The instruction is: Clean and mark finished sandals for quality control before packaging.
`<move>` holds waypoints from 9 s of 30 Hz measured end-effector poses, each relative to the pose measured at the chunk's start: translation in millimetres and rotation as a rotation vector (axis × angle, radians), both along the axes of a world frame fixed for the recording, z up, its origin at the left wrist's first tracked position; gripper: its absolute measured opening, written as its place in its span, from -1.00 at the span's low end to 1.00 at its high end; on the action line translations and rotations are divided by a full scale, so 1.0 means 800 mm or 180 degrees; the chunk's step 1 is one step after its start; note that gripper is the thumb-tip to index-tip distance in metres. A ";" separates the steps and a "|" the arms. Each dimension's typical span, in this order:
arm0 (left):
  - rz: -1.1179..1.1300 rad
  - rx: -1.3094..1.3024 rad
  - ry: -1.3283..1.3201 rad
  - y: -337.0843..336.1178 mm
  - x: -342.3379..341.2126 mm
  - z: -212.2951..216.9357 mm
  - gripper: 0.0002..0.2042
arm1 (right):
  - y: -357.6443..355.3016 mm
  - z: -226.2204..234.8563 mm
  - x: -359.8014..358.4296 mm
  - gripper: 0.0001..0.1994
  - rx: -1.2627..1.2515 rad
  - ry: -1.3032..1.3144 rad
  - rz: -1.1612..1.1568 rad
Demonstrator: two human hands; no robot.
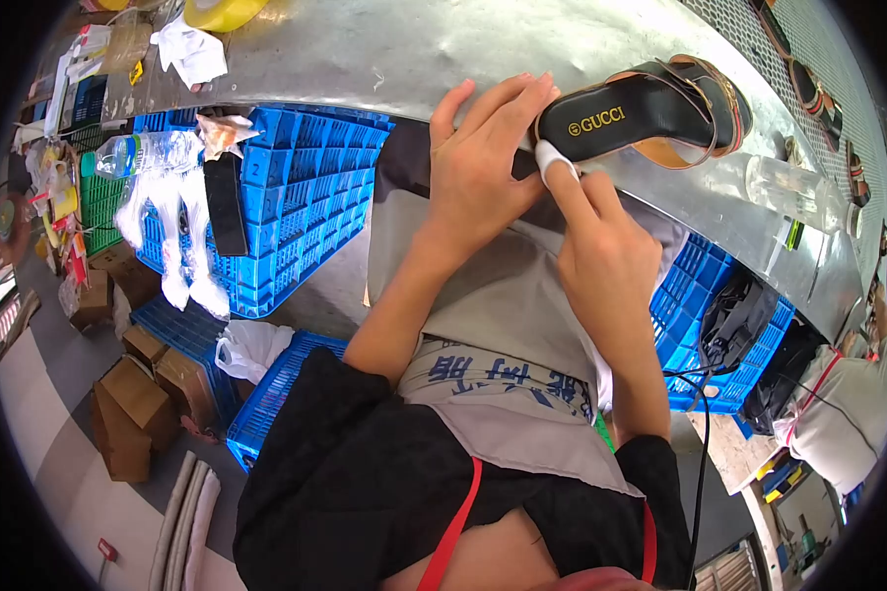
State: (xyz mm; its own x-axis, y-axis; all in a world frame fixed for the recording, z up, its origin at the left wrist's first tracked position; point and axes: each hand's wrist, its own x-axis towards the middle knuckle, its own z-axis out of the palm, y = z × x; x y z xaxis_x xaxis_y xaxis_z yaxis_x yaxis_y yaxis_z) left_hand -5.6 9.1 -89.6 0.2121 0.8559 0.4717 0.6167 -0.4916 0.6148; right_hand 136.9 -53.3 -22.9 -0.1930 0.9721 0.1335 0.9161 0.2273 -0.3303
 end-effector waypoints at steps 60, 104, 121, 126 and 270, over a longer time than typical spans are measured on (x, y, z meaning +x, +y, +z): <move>-0.2003 -0.3276 -0.3800 -0.044 0.065 0.160 -0.55 | -0.078 0.067 0.084 -0.65 0.1068 0.2713 -0.0628; -0.2125 -0.2774 -0.2270 -0.072 0.058 0.116 -0.69 | -0.069 0.071 0.115 -0.52 0.0396 0.1073 0.0281; -0.1986 -0.3310 -0.2616 -0.076 0.054 0.116 -0.68 | -0.083 0.079 0.117 -0.58 0.0379 0.0666 0.0233; -0.2233 -0.2764 -0.2437 -0.088 0.063 0.107 -0.67 | -0.075 0.083 0.110 -0.57 0.0377 0.0698 0.0290; -0.0692 0.0193 -0.0066 0.008 -0.038 0.013 -0.56 | -0.008 0.019 0.026 -0.52 -0.0287 -0.1148 0.0049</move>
State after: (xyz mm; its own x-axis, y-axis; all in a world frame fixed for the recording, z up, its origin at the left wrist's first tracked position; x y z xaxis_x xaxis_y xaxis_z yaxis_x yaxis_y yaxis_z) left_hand -35.7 15.1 -79.5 0.3781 0.7611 0.5271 0.4798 -0.6480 0.5915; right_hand 157.5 -60.1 -7.6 -0.2267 0.9734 -0.0318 0.9740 0.2267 -0.0060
